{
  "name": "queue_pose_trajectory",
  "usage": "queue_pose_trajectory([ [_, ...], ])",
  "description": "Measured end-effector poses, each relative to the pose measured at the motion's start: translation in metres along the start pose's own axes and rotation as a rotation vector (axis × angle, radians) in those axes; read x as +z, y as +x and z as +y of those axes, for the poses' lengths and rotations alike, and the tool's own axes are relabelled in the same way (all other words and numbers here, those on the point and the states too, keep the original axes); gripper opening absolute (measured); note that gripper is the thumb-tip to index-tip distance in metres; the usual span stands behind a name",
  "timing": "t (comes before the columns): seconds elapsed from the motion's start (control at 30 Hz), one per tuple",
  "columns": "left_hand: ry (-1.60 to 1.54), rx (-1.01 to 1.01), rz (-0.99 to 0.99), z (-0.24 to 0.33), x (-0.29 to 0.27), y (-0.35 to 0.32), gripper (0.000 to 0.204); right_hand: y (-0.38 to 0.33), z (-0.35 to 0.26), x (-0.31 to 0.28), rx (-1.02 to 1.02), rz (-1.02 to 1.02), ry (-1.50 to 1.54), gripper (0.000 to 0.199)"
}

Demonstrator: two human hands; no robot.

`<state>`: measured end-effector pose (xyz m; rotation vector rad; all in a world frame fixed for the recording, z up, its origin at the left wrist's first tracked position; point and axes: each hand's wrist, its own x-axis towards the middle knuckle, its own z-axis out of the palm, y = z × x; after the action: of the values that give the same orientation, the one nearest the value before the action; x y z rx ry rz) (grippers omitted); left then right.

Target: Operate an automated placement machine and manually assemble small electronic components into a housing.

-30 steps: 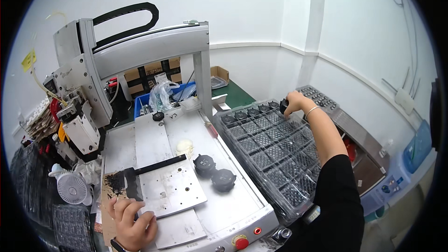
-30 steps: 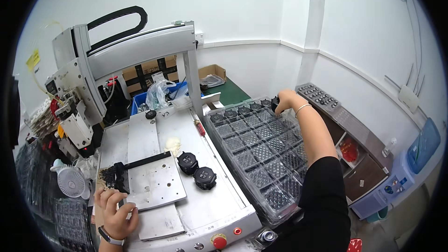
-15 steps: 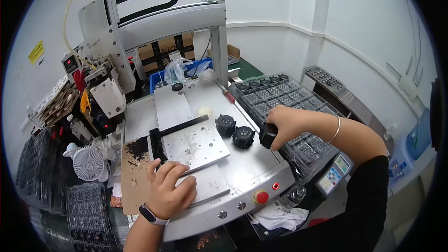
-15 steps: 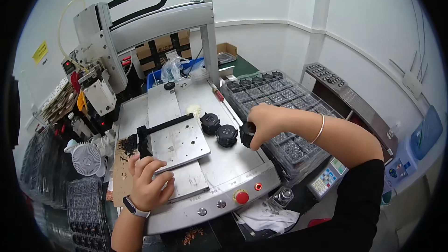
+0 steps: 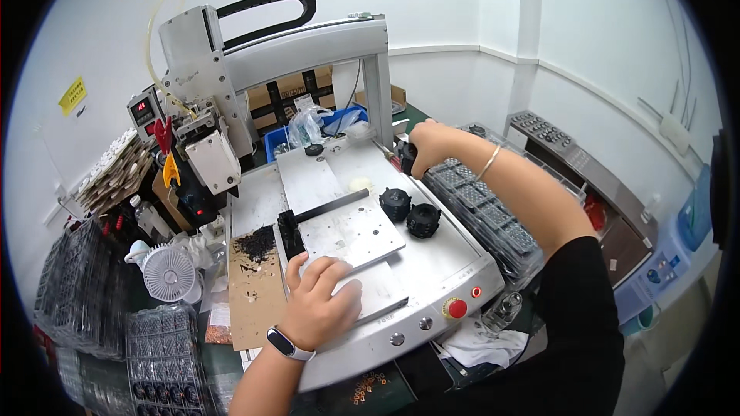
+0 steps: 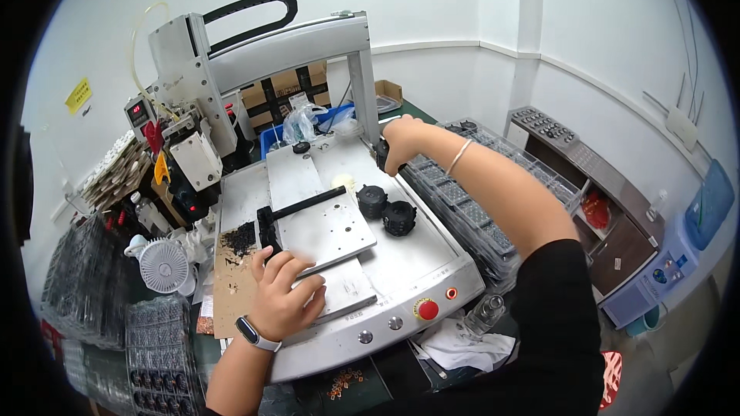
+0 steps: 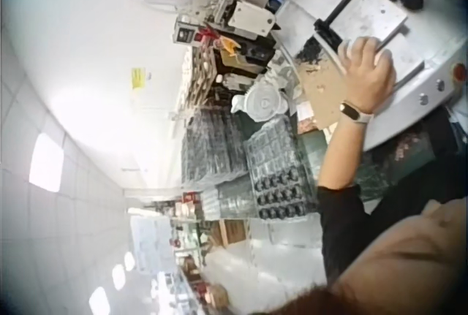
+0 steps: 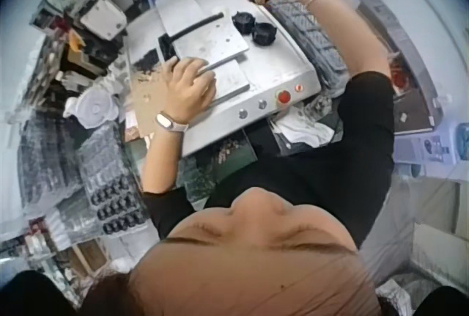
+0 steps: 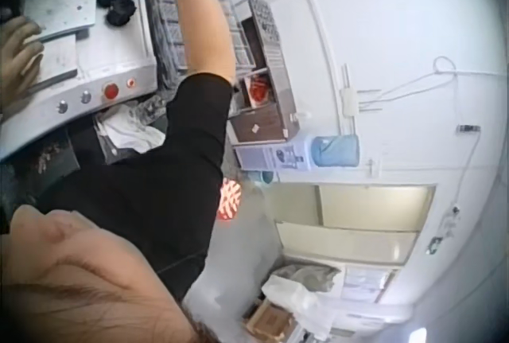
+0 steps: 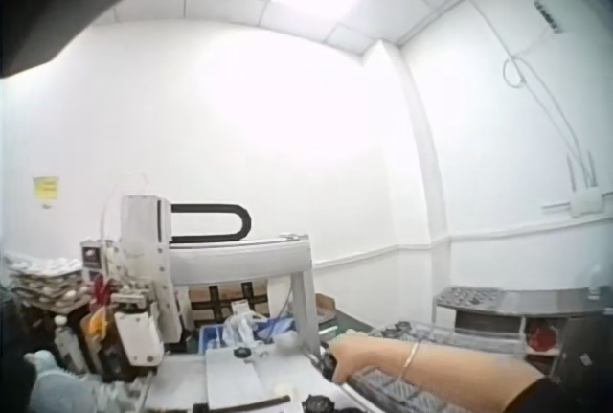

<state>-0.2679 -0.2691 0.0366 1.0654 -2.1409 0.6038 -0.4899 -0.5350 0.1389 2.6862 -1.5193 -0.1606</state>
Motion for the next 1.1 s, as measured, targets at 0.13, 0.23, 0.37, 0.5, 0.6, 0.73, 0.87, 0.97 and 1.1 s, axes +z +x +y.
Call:
queue_pose_trajectory([
  [0.13,0.010,-0.012,-0.003,-0.001,-0.002,0.001,0.015,0.060,-0.002,0.037,-0.088,-0.048,-0.122,0.058],
  [0.23,-0.014,-0.030,-0.022,0.000,-0.001,0.003,0.014,0.083,0.000,0.067,-0.151,-0.116,-0.146,0.062],
  [0.37,-0.018,-0.052,-0.057,-0.001,-0.003,0.002,0.015,0.092,-0.002,0.054,-0.209,-0.170,-0.127,0.075],
  [0.5,-0.016,-0.048,-0.069,-0.001,0.000,0.006,0.016,0.126,0.063,0.022,-0.208,-0.190,0.172,0.075],
  [0.6,-0.012,-0.058,-0.078,-0.003,0.001,0.006,0.016,0.143,0.087,0.035,0.079,-0.098,0.162,0.063],
  [0.73,0.005,-0.076,-0.095,-0.006,0.003,0.003,0.016,0.138,0.084,0.067,0.224,-0.130,-0.050,0.058],
  [0.87,0.000,-0.125,-0.097,-0.006,0.000,0.004,0.014,0.135,0.079,0.064,0.183,-0.235,-0.012,0.061],
  [0.97,0.022,-0.116,-0.107,-0.008,0.001,0.002,0.016,0.132,0.077,0.054,0.117,-0.191,-0.081,0.063],
  [1.1,0.019,-0.113,-0.121,-0.009,0.003,0.003,0.016,0.144,0.116,0.030,0.213,-0.149,0.071,0.057],
])
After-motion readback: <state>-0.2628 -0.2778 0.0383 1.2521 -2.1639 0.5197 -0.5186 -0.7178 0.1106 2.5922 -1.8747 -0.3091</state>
